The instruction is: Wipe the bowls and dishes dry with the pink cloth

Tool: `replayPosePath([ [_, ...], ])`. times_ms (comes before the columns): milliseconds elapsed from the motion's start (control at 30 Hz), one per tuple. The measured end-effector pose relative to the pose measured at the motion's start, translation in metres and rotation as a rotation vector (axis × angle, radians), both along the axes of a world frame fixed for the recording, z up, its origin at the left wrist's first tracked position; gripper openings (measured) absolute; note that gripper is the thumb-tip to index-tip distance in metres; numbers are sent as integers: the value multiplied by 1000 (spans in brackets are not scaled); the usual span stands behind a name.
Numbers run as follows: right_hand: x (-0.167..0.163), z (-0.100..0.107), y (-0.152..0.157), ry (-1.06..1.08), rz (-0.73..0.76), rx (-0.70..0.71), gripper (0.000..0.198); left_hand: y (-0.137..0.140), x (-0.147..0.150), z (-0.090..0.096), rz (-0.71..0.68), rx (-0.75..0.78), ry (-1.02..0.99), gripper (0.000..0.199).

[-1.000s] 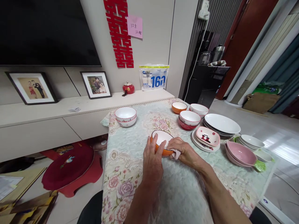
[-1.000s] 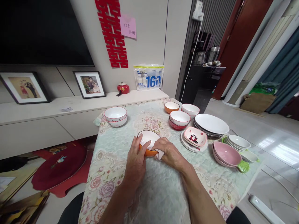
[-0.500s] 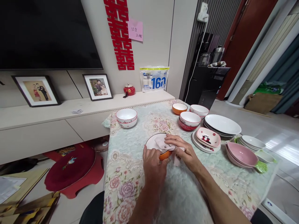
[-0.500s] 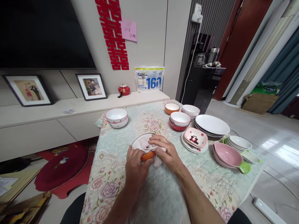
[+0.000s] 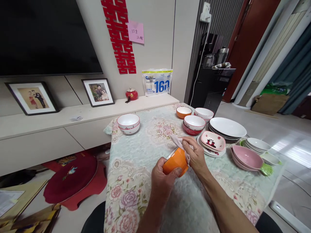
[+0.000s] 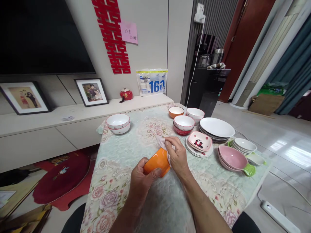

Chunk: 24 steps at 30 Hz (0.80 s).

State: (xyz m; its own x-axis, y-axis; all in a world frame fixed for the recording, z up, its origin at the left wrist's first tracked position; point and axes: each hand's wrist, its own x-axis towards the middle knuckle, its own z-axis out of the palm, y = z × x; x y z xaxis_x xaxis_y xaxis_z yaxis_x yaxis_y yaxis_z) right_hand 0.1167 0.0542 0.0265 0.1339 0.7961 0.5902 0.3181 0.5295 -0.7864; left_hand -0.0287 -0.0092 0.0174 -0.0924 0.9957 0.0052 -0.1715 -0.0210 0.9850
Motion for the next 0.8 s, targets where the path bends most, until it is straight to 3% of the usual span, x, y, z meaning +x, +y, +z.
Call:
replayPosePath([
  [100,3,-5,4,64,-89,-85,21,1,2,-3,-11,-59,-205,37],
  [200,-3,2,-6,-6,-116,18,15,5,2,-4,3,-71,-322,38],
  [400,-21,27,-36,-234,183,295,13,6,1,-3,-47,-11,-416,35],
  [500,-26,28,-39,-310,189,342,13,5,1,-3,-90,59,-426,33],
  [667,-16,17,-23,-148,65,177,15,2,-3,-2,-84,60,-289,31],
  [800,3,4,-3,135,20,-117,24,2,-4,-4,-113,68,-305,33],
])
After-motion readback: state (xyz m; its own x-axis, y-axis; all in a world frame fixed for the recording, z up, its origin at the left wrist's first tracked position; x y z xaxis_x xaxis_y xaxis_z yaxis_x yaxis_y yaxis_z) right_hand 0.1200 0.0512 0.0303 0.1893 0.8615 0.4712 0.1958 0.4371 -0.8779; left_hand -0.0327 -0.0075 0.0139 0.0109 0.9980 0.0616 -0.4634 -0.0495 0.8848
